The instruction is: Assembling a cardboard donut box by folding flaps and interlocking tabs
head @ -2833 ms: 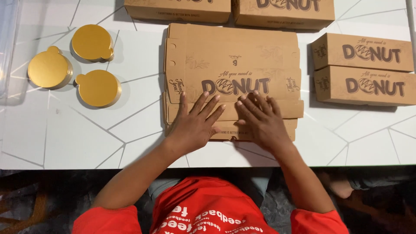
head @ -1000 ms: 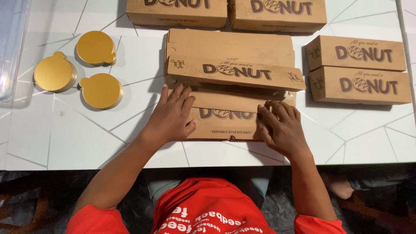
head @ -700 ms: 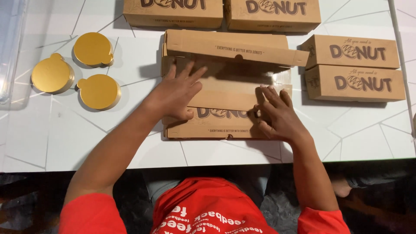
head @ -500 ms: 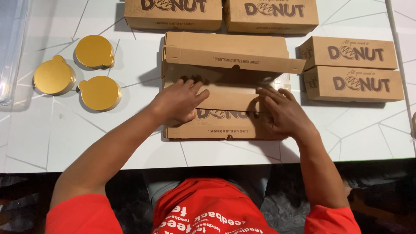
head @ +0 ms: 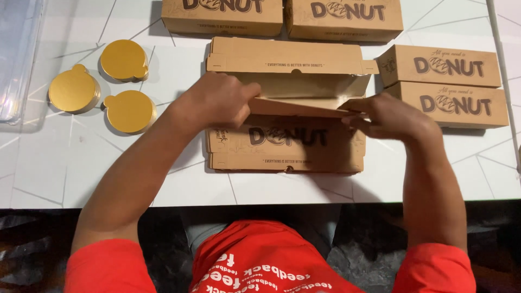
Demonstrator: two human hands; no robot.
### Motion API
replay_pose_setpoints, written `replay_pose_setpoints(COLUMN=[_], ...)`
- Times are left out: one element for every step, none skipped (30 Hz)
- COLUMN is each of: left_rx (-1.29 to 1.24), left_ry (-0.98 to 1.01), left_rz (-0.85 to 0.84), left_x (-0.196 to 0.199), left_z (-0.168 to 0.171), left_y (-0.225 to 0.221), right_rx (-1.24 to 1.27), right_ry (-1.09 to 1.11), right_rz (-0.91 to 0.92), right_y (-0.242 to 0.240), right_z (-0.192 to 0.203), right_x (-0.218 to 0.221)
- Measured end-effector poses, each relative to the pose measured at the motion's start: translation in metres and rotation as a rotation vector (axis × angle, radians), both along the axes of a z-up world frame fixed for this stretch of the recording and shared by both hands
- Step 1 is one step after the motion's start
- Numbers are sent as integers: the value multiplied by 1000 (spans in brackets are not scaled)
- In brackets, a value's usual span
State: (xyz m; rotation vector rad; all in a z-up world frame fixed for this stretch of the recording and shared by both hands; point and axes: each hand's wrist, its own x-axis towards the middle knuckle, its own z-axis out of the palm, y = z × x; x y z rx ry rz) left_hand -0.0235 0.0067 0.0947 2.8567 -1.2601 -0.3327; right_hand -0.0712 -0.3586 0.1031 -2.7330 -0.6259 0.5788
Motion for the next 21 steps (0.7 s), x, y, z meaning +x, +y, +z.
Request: replay_pose_setpoints(left_rx=[113,113,99,86,86,-2,-90,-90,-125,-160,-160,-155,-149,-149,-147,-145,-147,-139,-132,-134,-125], left_ry=[44,42,5,-33,-32,-164,-294,-292,-270,-248,-247,-245,-241,-239,-225,-212,-213,-199,-184,-184,-162], left_rz=[87,86,130,175,176,148,118,118,144,170,169,174,181,183,177,170,169,166,162,160,139], left_x=[8,16,23,32,39,47,54,52,49,47,40,33,25,24,23,22,20,19,17,14,9], left_z=[1,-10,-22,-33,-55,-77,-100,-104,-108,-113,-103,-94,-85,-83,-81,-78,-82,-86,-91,-89,-88], left_y=[-2,-1,0,1,3,6,8,5,3,0,-2,-4,-5,-7,-9,-11,-14,-17,-21,-24,-27], right_rx=[-22,-22,-94,-165,-165,-99,-33,-33,-153,-272,-272,-416,-560,-561,-627,-693,-695,-664,-631,-634,-586], right_ry=[38,36,23,9,9,23,38,40,-49,-137,-136,-190,-245,-242,-287,-332,-332,-459,-585,-584,-691], right_rz=[9,8,35,62,63,-71,-206,-205,-152,-97,-98,-89,-76,-74,-49,-23,-24,-2,20,19,55], right_y=[-13,-18,-22,-26,-10,6,22,13,4,-5,0,5,11,5,-1,-7,-9,-12,-15,-12,-8], right_z=[-7,-11,-16,-21,-5,11,26,7,-12,-32,-30,-29,-27,-38,-48,-58,-67,-75,-84,-89,-95], right_x=[13,25,38,51,44,36,29,38,47,56,55,54,53,59,64,69,67,67,65,63,59])
